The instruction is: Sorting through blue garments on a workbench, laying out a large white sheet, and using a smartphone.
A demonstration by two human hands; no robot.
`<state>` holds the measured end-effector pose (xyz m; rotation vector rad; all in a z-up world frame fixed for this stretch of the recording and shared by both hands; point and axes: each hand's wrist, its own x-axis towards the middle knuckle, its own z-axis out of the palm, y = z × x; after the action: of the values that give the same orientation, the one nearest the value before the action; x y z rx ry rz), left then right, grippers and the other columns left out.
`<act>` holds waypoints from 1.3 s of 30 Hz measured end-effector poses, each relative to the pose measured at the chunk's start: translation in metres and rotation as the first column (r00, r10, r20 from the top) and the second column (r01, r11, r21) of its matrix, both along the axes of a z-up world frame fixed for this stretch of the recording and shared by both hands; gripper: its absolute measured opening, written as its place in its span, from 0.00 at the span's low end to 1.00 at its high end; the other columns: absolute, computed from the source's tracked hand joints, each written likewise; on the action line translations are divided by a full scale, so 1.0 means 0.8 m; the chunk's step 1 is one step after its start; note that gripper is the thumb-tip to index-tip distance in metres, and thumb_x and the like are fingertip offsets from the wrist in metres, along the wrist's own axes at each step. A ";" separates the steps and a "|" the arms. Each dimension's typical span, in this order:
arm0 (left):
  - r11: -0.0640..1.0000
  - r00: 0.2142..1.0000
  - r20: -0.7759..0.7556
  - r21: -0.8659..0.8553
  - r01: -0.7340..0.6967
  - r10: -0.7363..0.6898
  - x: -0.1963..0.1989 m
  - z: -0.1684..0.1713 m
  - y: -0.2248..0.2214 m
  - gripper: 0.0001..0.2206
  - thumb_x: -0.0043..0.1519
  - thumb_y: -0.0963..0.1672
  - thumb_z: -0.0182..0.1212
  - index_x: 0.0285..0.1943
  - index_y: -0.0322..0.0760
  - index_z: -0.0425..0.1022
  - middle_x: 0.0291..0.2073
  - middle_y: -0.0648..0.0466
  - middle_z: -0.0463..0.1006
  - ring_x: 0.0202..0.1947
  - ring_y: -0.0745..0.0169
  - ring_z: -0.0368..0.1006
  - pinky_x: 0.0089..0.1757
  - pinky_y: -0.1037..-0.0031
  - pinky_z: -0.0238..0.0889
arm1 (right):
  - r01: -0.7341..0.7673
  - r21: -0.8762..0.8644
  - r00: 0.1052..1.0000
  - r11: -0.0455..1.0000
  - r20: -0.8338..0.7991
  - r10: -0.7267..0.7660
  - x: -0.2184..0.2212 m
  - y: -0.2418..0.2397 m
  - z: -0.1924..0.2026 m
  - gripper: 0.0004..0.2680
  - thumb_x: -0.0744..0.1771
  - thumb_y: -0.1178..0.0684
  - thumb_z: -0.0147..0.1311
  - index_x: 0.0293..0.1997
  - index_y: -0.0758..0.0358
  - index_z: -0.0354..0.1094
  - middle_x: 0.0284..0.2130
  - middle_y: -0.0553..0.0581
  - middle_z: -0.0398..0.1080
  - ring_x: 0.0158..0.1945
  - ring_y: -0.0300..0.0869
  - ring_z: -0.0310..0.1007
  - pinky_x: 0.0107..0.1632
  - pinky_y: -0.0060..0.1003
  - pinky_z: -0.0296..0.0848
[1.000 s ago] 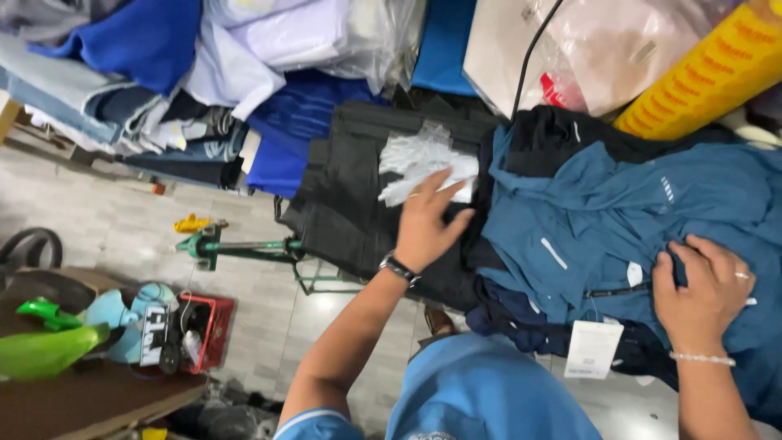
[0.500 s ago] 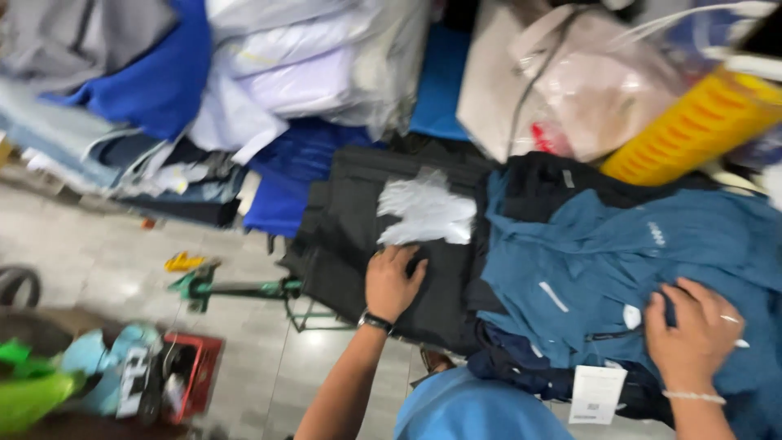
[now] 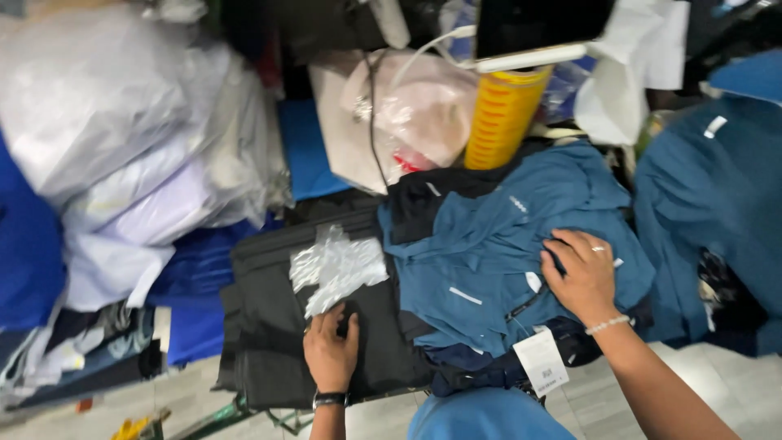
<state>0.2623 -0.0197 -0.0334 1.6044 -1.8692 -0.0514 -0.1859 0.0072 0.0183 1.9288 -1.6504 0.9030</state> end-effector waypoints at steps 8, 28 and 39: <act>0.997 0.997 0.051 0.042 -0.061 0.059 -0.001 -0.011 0.000 0.11 0.60 0.48 0.67 0.49 0.48 0.82 0.33 0.62 0.77 0.33 0.62 0.75 0.41 0.63 0.68 | -0.007 -0.020 1.000 1.000 0.023 0.008 0.001 0.000 0.000 0.04 0.67 0.56 0.60 0.43 0.62 0.77 0.48 0.56 0.75 0.50 0.51 0.75 0.54 0.47 0.69; 0.999 0.985 -0.171 -0.044 0.001 -0.008 -0.025 0.040 -0.001 0.12 0.66 0.47 0.63 0.52 0.37 0.81 0.41 0.55 0.81 0.42 0.58 0.75 0.46 0.64 0.69 | 0.023 0.015 1.000 1.000 0.013 -0.023 0.002 0.001 0.004 0.04 0.67 0.55 0.58 0.41 0.59 0.77 0.47 0.54 0.76 0.50 0.49 0.75 0.53 0.46 0.68; 0.849 0.833 -0.175 -0.165 0.501 -0.525 -0.219 0.156 -0.021 0.19 0.56 0.46 0.74 0.56 0.39 0.81 0.53 0.45 0.79 0.55 0.40 0.76 0.53 0.53 0.67 | -0.007 -0.033 0.994 0.999 0.110 0.011 -0.002 -0.002 -0.010 0.05 0.65 0.53 0.62 0.42 0.55 0.76 0.46 0.53 0.76 0.50 0.51 0.74 0.51 0.47 0.69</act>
<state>0.0869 -0.0362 0.0914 0.9357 -2.0371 -0.3346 -0.1878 0.0057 0.0105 1.8972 -1.6790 1.0501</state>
